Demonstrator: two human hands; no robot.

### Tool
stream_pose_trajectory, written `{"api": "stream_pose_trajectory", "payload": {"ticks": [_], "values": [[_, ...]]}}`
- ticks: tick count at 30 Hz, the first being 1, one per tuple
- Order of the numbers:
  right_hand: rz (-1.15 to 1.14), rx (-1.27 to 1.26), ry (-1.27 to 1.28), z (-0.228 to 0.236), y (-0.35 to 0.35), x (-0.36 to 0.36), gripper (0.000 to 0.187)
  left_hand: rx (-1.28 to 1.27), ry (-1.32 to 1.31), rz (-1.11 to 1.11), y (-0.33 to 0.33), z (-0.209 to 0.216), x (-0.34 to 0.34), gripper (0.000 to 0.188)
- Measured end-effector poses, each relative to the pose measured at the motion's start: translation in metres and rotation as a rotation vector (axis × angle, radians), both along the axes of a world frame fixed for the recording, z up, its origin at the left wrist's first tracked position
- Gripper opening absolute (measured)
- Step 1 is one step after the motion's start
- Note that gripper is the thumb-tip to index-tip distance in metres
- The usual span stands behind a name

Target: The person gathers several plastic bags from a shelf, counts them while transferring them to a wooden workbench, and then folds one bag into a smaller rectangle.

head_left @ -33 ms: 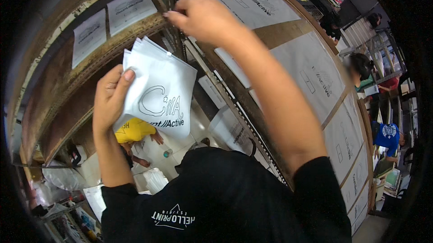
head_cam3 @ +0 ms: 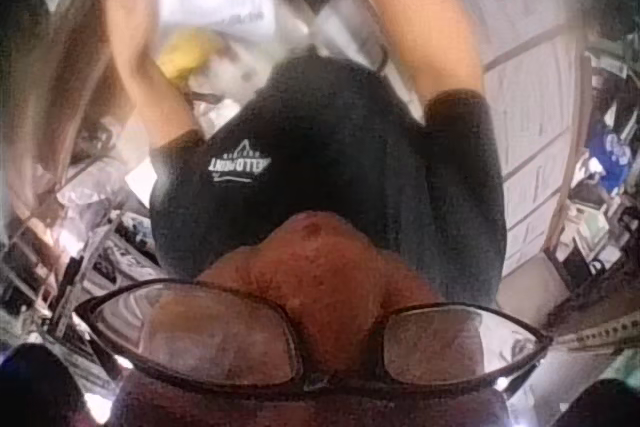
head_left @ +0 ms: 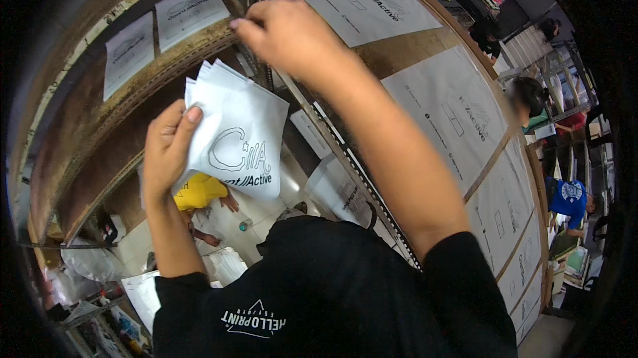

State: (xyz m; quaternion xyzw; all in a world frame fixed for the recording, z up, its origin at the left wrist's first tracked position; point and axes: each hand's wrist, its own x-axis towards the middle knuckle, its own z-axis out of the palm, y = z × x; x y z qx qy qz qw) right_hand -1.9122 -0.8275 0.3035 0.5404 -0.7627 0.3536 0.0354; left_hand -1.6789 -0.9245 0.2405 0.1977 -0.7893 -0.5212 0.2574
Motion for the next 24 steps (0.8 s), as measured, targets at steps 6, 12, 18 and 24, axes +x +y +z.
{"api": "stream_pose_trajectory", "payload": {"ticks": [6, 12, 18, 24], "values": [[-0.067, -0.061, -0.186, -0.167, 0.084, 0.044, 0.033, 0.104, 0.030, 0.147, 0.039, -0.074, -0.004, 0.032], [-0.294, 0.287, -0.654, -0.287, 0.186, 0.052, 0.048, -0.103, -0.051, -0.020, 0.099, -0.090, -0.007, 0.032], [-0.297, 0.428, -1.039, -0.276, 0.260, 0.065, 0.076, -0.095, -0.011, -0.220, 0.170, -0.090, -0.007, 0.026], [-0.327, -0.120, -1.533, -0.295, 0.389, 0.105, 0.077, -0.010, -0.011, -0.323, 0.283, -0.069, 0.012, 0.024]]}}
